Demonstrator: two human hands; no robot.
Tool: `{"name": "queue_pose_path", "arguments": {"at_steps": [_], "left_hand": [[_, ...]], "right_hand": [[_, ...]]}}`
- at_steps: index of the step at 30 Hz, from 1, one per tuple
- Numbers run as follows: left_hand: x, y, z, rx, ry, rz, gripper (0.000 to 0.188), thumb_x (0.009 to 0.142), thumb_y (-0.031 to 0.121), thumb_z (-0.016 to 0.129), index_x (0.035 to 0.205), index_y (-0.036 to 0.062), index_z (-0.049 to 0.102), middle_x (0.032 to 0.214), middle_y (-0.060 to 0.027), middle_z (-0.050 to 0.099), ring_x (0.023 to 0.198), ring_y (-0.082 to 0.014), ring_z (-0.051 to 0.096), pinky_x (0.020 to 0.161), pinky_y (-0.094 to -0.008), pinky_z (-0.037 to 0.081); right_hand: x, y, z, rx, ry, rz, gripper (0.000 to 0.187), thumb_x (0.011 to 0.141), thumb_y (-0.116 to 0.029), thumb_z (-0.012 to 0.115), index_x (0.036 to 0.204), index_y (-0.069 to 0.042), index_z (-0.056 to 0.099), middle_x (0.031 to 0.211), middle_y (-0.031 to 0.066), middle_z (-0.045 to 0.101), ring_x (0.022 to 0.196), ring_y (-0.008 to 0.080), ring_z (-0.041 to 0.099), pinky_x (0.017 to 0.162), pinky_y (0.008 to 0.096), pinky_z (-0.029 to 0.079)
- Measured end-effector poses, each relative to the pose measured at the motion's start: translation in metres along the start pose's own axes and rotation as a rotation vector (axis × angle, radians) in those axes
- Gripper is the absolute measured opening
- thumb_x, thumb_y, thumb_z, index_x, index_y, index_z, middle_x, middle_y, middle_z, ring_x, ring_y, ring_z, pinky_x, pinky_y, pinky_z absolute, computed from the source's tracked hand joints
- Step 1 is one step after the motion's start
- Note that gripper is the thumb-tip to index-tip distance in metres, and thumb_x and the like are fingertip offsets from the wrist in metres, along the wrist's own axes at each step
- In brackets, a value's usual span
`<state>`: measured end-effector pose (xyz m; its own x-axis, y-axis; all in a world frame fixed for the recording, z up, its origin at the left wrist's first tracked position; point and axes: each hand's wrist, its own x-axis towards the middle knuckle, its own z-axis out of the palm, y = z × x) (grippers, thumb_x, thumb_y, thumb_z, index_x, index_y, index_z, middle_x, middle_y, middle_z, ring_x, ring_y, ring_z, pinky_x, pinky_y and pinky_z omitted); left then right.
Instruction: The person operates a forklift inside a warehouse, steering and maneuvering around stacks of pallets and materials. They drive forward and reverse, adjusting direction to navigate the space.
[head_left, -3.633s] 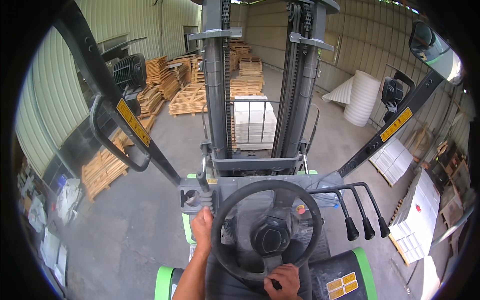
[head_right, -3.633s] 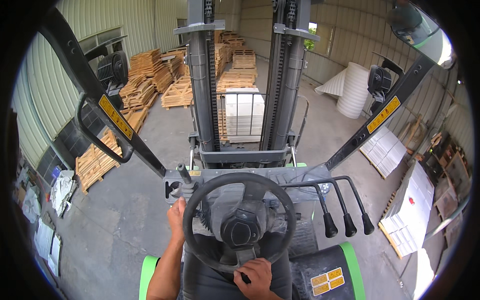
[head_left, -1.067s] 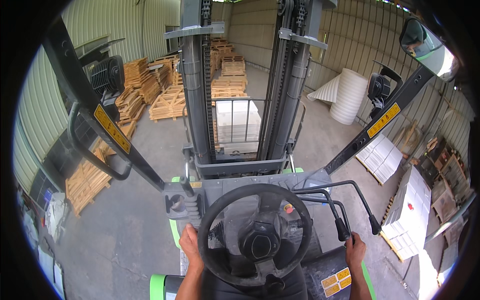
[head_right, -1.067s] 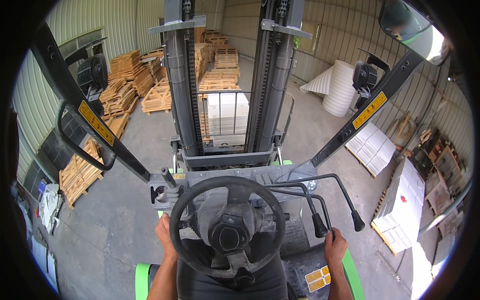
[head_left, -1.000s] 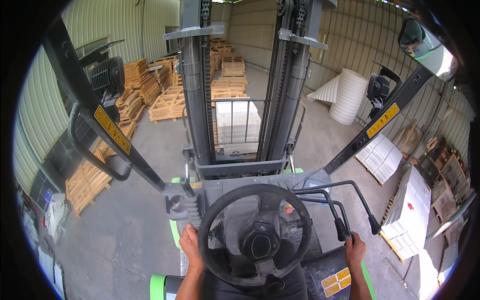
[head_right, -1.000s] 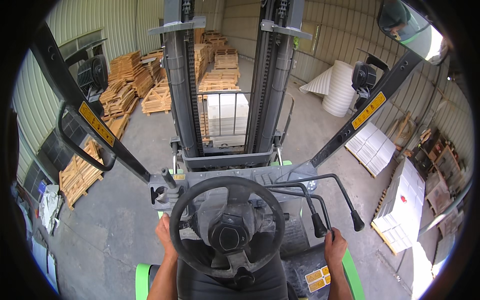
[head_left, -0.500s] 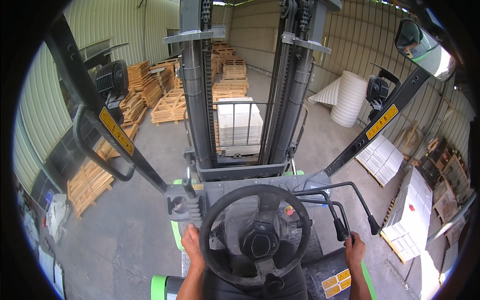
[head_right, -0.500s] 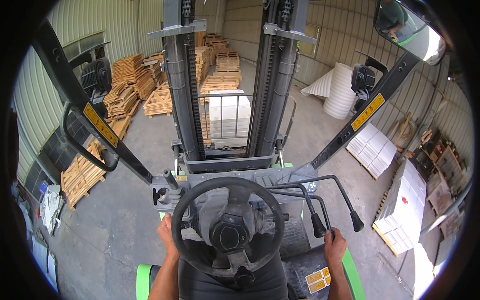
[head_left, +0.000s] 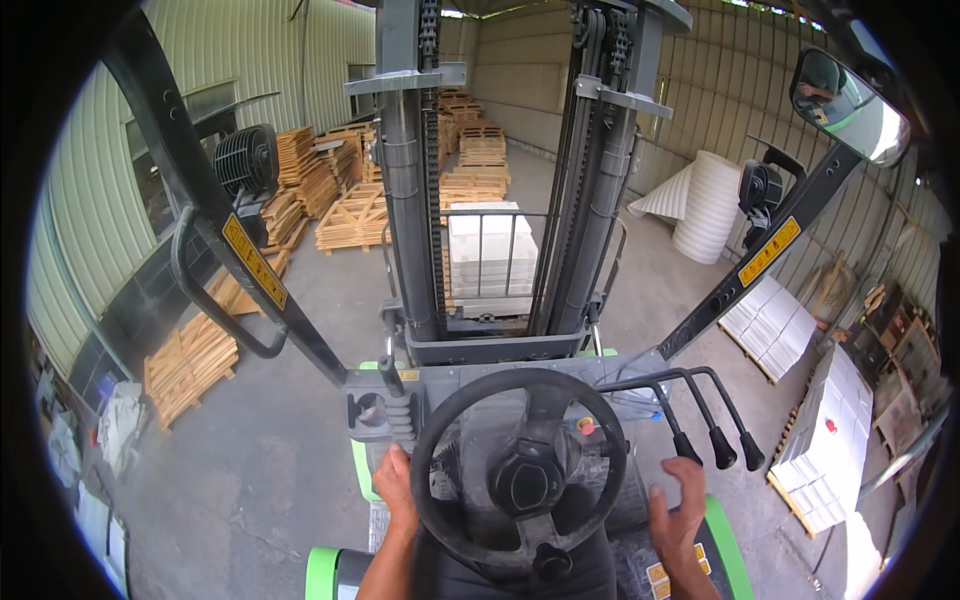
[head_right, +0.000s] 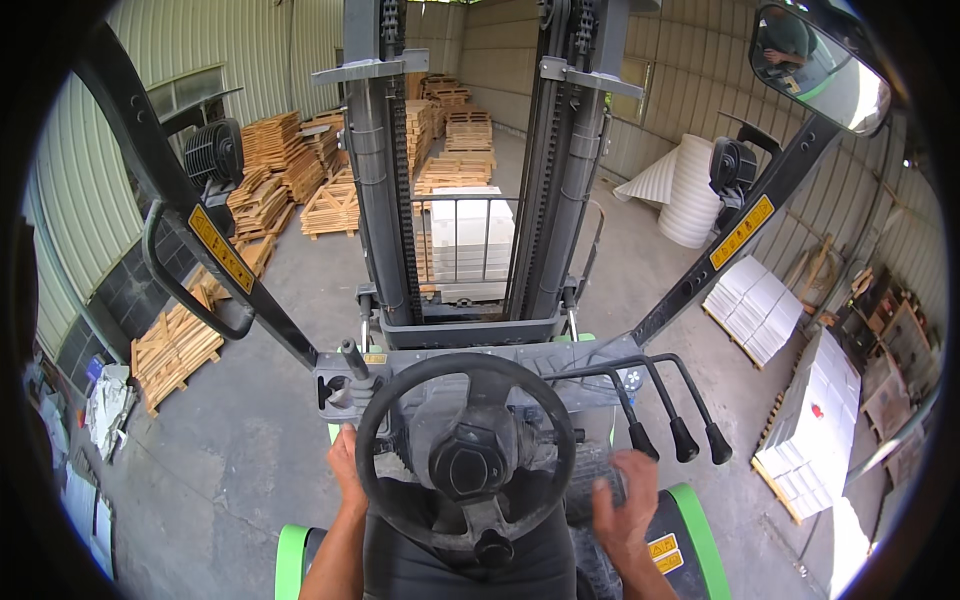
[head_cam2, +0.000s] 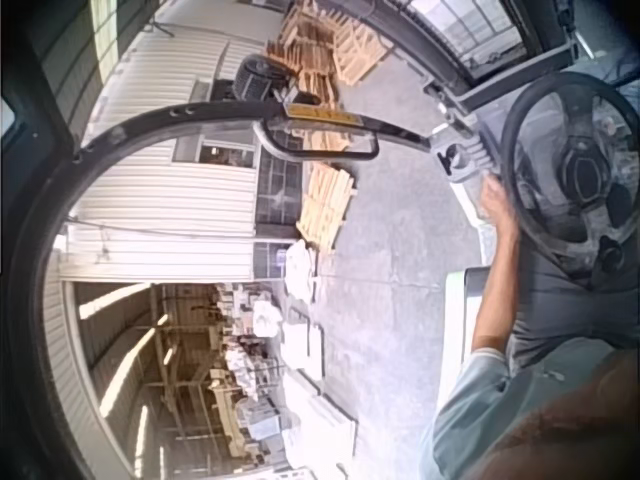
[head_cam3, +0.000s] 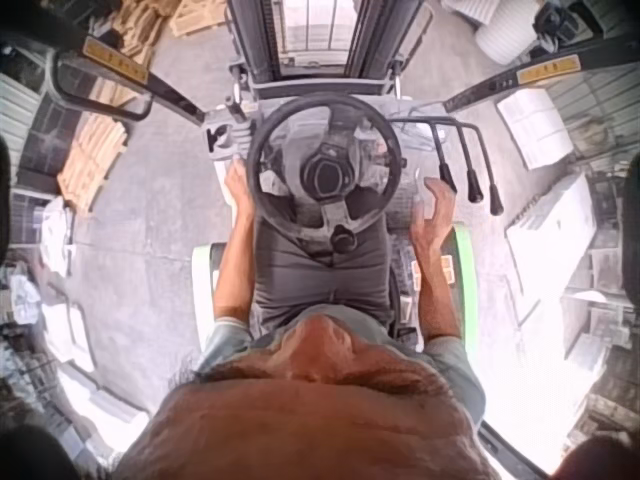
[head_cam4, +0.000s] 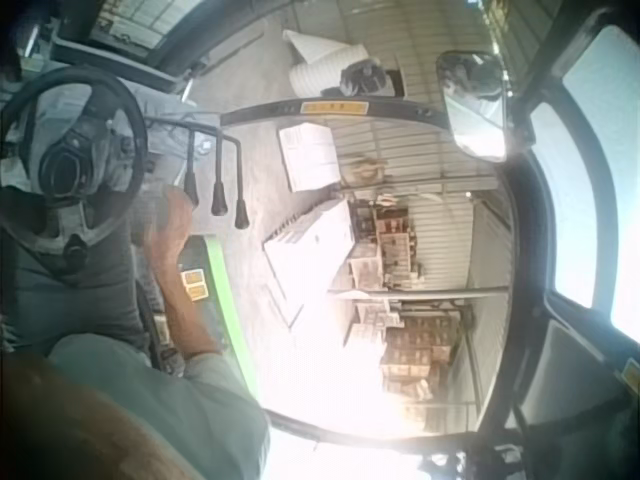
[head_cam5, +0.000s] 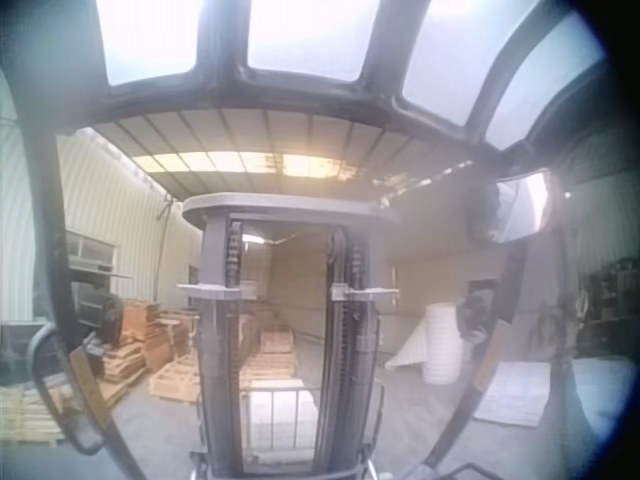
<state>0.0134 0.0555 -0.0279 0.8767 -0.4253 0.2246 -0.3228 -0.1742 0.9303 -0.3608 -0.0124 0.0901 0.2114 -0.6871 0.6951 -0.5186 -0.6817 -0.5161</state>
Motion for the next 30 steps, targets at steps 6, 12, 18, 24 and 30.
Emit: {"name": "queue_pose_path", "arguments": {"at_steps": [6,12,18,24,30], "left_hand": [[-0.006,0.009,-0.008,0.009,0.009,0.007,0.049,0.105,0.03,0.046,0.077,-0.0063,0.06,0.06,-0.0181,0.055,0.055,-0.0269,0.05,0.058,-0.0454,0.042],[-0.004,0.002,-0.009,-0.093,-0.014,0.018,0.046,0.105,0.029,0.049,0.079,-0.0072,0.061,0.06,-0.0181,0.055,0.055,-0.0257,0.049,0.057,-0.0447,0.042],[-0.011,0.003,-0.008,-0.053,-0.024,0.018,0.049,0.106,0.031,0.046,0.076,-0.0065,0.058,0.06,-0.0183,0.054,0.055,-0.0261,0.046,0.057,-0.0459,0.04],[-0.029,-0.01,0.002,-0.104,-0.004,0.018,0.05,0.107,0.034,0.041,0.078,-0.0049,0.054,0.061,-0.0173,0.05,0.058,-0.0235,0.043,0.057,-0.0448,0.037],[-0.038,0.002,0.032,-0.143,0.066,0.117,0.052,0.108,0.037,0.04,0.081,-0.0049,0.055,0.066,-0.014,0.055,0.063,-0.0217,0.048,0.061,-0.0397,0.042]], "right_hand": [[-0.039,-0.08,0.063,0.318,-0.35,-0.217,0.026,0.075,-0.01,0.08,0.097,-0.005,0.069,0.103,0.0081,0.07,0.105,0.0271,0.064,0.093,0.044,0.048],[-0.062,-0.099,0.074,0.326,-0.194,-0.227,0.015,0.079,-0.003,0.075,0.091,-0.004,0.066,0.088,0.0107,0.067,0.09,0.0314,0.064,0.088,0.0477,0.049],[-0.078,-0.091,0.078,0.316,-0.146,-0.108,0.014,0.074,-0.006,0.079,0.083,-0.007,0.069,0.085,0.0038,0.07,0.089,0.023,0.068,0.087,0.0413,0.048],[-0.069,-0.075,0.077,0.369,-0.112,-0.087,0.014,0.076,-0.007,0.08,0.082,-0.005,0.067,0.084,0.0055,0.069,0.086,0.0248,0.068,0.085,0.0418,0.05],[-0.061,-0.049,0.067,0.38,-0.096,-0.024,0.014,0.082,-0.009,0.079,0.083,-0.004,0.066,0.087,0.007,0.069,0.087,0.0259,0.067,0.088,0.0415,0.049]]}}
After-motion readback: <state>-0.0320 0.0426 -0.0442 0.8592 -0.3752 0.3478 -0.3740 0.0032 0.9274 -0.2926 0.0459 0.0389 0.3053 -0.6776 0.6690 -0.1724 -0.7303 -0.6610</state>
